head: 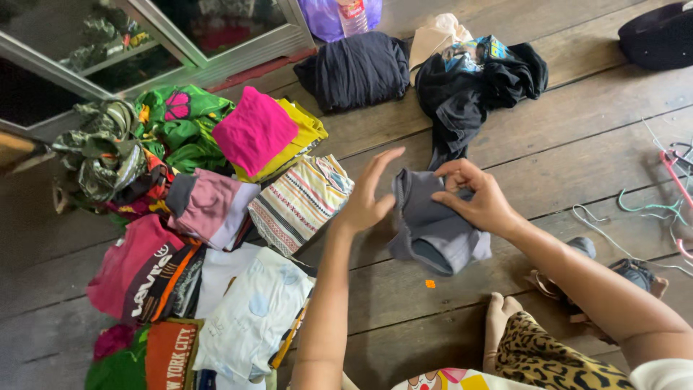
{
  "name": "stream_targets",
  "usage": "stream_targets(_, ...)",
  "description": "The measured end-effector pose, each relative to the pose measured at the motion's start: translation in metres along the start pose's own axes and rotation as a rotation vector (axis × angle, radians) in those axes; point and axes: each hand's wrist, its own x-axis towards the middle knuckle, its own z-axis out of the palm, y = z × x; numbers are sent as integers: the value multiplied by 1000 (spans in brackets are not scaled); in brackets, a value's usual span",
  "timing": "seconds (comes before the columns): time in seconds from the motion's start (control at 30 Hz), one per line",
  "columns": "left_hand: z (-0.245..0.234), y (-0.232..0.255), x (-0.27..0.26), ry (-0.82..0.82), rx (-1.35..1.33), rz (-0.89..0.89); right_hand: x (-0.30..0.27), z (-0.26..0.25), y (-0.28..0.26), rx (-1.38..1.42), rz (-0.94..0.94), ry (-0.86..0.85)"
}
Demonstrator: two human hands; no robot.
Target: The person folds several pieces of clothing, including t-shirts and shorts, by hand on a wooden floor and stacks them into piles.
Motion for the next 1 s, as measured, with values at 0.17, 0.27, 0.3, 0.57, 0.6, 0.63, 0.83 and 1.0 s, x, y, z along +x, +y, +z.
stream_targets(0.17, 36, 12, 7, -119, -269, -97, 17, -15, -4, -70, 102, 223)
stream_targets(0.27, 9, 6, 2, -787, -73, -801, 24, -39, -3, 173, 133, 315)
stream_targets(0.3, 3, 5, -2, -793, -73, -796, 23, -40, -2, 171, 135, 322)
stream_targets(0.57, 45, -23, 15, 110, -38, 146, 24, -27, 12, -82, -71, 220)
stream_targets(0.6, 62, -36, 20, -31, -14, 64, 27, -30, 10, -78, -72, 215)
stream_targets(0.63, 72, -52, 20, -173, 7, -17, 29, -38, 6, -30, -13, 256)
stream_targets(0.83, 41, -107, 13, -14, -351, -157, 38, -81, -49, -432, -211, -30)
stream_targets(1.0, -44, -33, 27, -100, -226, -218, 32, -79, -46, -758, -365, -263)
